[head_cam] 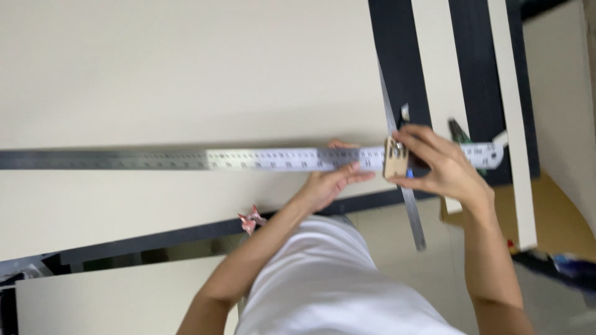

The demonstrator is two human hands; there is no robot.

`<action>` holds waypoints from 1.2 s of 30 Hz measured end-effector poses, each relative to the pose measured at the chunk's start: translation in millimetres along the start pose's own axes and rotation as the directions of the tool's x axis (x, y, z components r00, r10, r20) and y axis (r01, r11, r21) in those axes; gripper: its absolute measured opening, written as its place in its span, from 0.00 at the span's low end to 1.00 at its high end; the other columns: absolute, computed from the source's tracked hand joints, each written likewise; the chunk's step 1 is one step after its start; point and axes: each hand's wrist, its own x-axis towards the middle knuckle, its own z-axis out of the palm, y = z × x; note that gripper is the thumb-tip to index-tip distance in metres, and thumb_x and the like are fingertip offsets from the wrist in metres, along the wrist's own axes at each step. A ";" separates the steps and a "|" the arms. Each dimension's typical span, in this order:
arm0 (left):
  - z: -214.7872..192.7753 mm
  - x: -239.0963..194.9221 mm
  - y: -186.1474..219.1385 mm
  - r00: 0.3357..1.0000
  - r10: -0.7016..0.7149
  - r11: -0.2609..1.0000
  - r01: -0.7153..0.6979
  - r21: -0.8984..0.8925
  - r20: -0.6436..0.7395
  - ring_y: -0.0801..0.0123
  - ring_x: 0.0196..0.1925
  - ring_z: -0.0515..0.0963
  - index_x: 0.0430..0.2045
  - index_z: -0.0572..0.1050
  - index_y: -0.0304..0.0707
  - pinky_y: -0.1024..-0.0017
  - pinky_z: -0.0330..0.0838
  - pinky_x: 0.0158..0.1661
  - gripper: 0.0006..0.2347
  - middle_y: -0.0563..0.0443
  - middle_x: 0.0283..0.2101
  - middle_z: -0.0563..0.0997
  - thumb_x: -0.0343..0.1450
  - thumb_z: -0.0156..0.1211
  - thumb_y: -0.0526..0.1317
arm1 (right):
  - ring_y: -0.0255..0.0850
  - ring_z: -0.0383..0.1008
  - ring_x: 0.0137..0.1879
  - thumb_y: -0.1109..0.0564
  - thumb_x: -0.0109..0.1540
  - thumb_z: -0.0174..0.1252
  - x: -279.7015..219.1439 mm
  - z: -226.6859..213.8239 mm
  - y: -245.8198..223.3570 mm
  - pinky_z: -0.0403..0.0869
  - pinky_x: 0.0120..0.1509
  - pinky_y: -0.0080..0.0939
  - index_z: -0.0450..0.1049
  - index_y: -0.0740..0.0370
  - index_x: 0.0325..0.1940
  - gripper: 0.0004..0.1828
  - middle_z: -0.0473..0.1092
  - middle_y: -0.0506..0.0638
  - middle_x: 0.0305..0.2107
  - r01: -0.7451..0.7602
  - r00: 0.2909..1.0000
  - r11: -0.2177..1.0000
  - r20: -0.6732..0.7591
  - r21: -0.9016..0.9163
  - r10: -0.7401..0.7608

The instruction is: Measuring and cutting a large board using a T-square ruler and a utility knife on a workbench.

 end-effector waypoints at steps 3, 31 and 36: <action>-3.0 1.7 6.7 0.997 0.051 0.991 -0.045 -0.127 0.050 0.47 0.60 0.76 0.44 0.68 0.41 0.46 0.75 0.57 0.11 0.34 0.53 0.77 0.72 0.58 0.27 | 0.49 0.71 0.62 0.48 0.52 0.70 -3.4 3.0 14.3 0.72 0.62 0.45 0.65 0.63 0.67 0.42 0.67 0.58 0.58 0.085 0.988 0.996 0.130 -0.041 -0.078; -3.9 -1.3 9.2 1.000 -0.013 0.997 0.012 -0.071 -0.014 0.49 0.56 0.77 0.42 0.66 0.41 0.63 0.78 0.52 0.12 0.34 0.50 0.77 0.71 0.62 0.29 | 0.39 0.71 0.48 0.49 0.47 0.73 3.2 -1.2 0.7 0.75 0.47 0.39 0.62 0.53 0.70 0.48 0.62 0.50 0.58 -0.228 0.916 0.972 0.325 -0.060 0.235; -9.4 1.7 -12.5 0.999 0.027 0.988 -0.033 -0.154 -0.039 0.62 0.47 0.79 0.40 0.66 0.46 0.65 0.80 0.46 0.15 0.46 0.42 0.77 0.68 0.65 0.27 | 0.51 0.66 0.62 0.48 0.49 0.71 -7.4 -3.1 12.7 0.69 0.62 0.47 0.61 0.67 0.69 0.49 0.62 0.60 0.57 -0.105 0.956 0.994 0.275 0.004 0.100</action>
